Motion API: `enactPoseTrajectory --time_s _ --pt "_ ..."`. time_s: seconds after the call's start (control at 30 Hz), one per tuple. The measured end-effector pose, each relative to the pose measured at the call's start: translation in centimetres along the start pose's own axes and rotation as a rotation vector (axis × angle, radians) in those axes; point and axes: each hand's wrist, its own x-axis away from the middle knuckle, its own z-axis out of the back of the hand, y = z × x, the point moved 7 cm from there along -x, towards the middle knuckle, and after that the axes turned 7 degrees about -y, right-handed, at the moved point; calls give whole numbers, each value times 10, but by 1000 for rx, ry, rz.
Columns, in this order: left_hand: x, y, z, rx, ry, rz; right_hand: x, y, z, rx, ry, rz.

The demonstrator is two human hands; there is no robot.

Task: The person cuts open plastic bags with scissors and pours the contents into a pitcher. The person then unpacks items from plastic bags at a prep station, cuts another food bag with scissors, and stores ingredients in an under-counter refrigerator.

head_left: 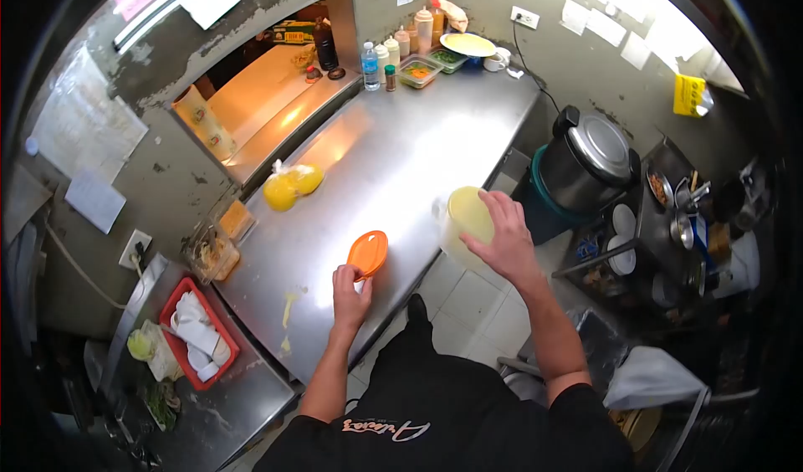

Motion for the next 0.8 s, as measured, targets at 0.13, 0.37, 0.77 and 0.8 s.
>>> enactPoseTrajectory --time_s 0.13,0.37,0.77,0.8 --pt "-106 -19 -66 -141 -66 39 -125 55 -28 11 13 -19" --pt "-219 19 -87 -402 -348 11 -249 96 -61 -226 -188 -40" --pt "-276 7 -52 319 374 650 -670 390 -70 -176 25 94" --pt "-273 28 -46 319 449 640 -711 408 -71 -155 104 147"
